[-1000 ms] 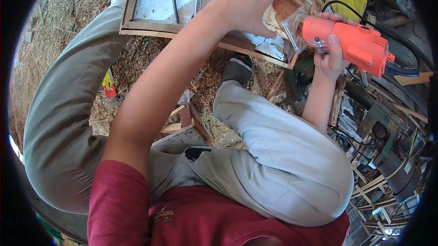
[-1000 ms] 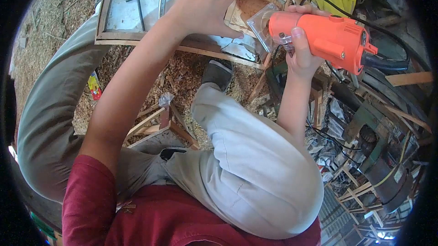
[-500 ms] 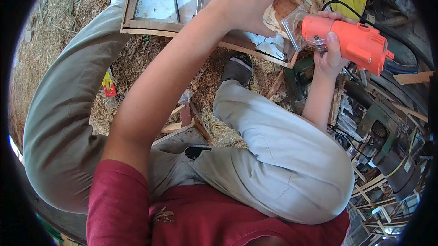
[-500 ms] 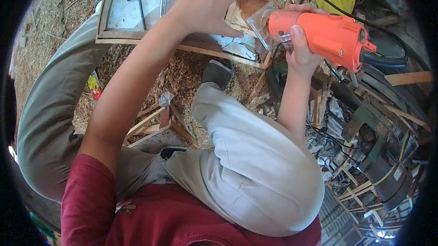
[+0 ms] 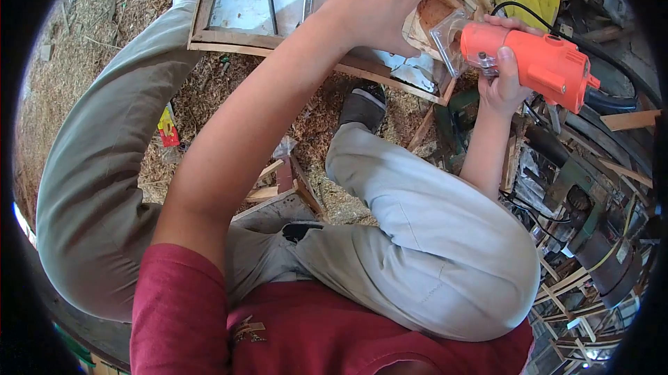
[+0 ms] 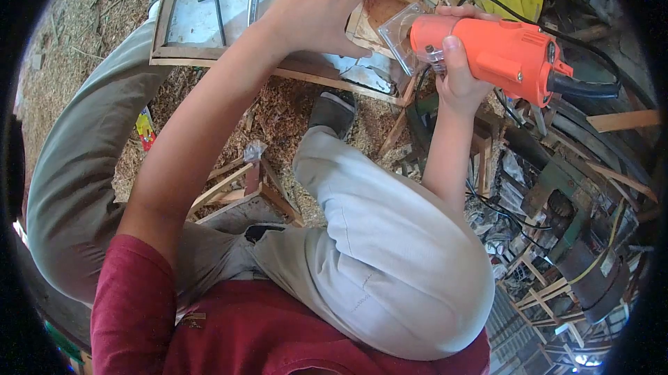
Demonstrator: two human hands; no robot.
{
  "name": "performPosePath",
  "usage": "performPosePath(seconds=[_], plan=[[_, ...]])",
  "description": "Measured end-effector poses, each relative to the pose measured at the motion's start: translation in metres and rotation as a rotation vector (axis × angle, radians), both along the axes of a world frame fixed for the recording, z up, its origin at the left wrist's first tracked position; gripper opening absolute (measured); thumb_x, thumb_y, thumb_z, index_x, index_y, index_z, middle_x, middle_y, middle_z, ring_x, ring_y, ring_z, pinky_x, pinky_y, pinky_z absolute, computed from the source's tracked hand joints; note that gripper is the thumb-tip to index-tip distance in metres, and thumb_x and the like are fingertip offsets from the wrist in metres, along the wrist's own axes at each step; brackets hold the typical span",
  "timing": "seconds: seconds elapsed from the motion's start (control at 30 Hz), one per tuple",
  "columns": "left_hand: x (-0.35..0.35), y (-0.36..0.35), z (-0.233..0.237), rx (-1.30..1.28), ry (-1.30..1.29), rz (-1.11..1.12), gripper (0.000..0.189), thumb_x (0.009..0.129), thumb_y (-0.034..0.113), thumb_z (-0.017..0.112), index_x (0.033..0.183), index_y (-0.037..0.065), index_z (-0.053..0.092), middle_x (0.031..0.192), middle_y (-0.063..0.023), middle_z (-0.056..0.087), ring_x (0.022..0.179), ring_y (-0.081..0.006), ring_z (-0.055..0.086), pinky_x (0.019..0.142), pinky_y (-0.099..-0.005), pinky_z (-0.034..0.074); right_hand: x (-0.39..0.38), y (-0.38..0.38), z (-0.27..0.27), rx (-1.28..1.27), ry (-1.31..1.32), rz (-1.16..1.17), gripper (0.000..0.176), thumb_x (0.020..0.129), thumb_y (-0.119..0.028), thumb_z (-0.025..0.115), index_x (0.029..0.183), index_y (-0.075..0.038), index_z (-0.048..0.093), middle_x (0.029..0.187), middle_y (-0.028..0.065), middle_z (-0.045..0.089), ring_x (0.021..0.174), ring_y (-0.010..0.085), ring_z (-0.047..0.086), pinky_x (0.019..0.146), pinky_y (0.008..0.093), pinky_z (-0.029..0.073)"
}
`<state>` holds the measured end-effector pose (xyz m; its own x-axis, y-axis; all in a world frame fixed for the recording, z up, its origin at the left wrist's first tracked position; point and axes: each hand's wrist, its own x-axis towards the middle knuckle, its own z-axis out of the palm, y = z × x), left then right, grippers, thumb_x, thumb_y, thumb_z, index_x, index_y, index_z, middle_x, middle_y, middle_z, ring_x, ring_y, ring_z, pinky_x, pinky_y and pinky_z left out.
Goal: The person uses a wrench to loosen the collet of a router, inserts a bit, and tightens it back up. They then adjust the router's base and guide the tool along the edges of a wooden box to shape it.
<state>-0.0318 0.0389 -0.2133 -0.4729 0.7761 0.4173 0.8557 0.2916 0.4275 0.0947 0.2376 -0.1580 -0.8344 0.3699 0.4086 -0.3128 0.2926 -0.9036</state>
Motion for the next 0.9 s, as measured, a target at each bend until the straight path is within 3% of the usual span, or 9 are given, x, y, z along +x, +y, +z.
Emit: performPosePath(seconds=[0.23, 0.37, 0.53, 0.9], plan=[[-0.001, -0.001, 0.001, -0.033, -0.007, -0.015, 0.100, 0.070, 0.061, 0.078, 0.135, -0.009, 0.051, 0.153, -0.0250, 0.047, 0.152, -0.0343, 0.034, 0.127, -0.0556, 0.013, -0.002, -0.001, -0.002, -0.009, 0.022, -0.007, 0.052, 0.080, -0.012, 0.069, 0.125, -0.004, 0.047, 0.112, 0.0203, 0.063, 0.105, 0.0386, 0.067, 0.097, 0.0541, 0.054], [-0.002, -0.011, 0.023, -0.094, -0.097, -0.068, 0.101, 0.070, 0.061, 0.078, 0.137, -0.008, 0.049, 0.154, -0.0246, 0.046, 0.152, -0.0343, 0.033, 0.127, -0.0554, 0.012, -0.003, 0.001, -0.002, 0.003, 0.028, 0.005, 0.052, 0.080, -0.012, 0.070, 0.126, -0.004, 0.047, 0.113, 0.0202, 0.063, 0.105, 0.0380, 0.066, 0.097, 0.0539, 0.054], [0.001, -0.003, 0.005, -0.009, -0.006, -0.015, 0.101, 0.070, 0.062, 0.078, 0.137, -0.008, 0.049, 0.154, -0.0245, 0.046, 0.152, -0.0348, 0.033, 0.127, -0.0550, 0.012, -0.004, 0.000, -0.001, -0.017, 0.009, 0.001, 0.053, 0.080, -0.012, 0.069, 0.127, -0.004, 0.046, 0.113, 0.0207, 0.063, 0.107, 0.0381, 0.066, 0.097, 0.0540, 0.053], [0.001, -0.010, 0.021, -0.088, -0.072, -0.041, 0.103, 0.070, 0.065, 0.076, 0.136, -0.009, 0.049, 0.155, -0.0244, 0.045, 0.152, -0.0340, 0.033, 0.127, -0.0548, 0.013, -0.006, 0.004, -0.001, 0.017, 0.011, 0.011, 0.051, 0.080, -0.012, 0.069, 0.125, -0.004, 0.047, 0.113, 0.0201, 0.063, 0.107, 0.0377, 0.066, 0.097, 0.0545, 0.054]])
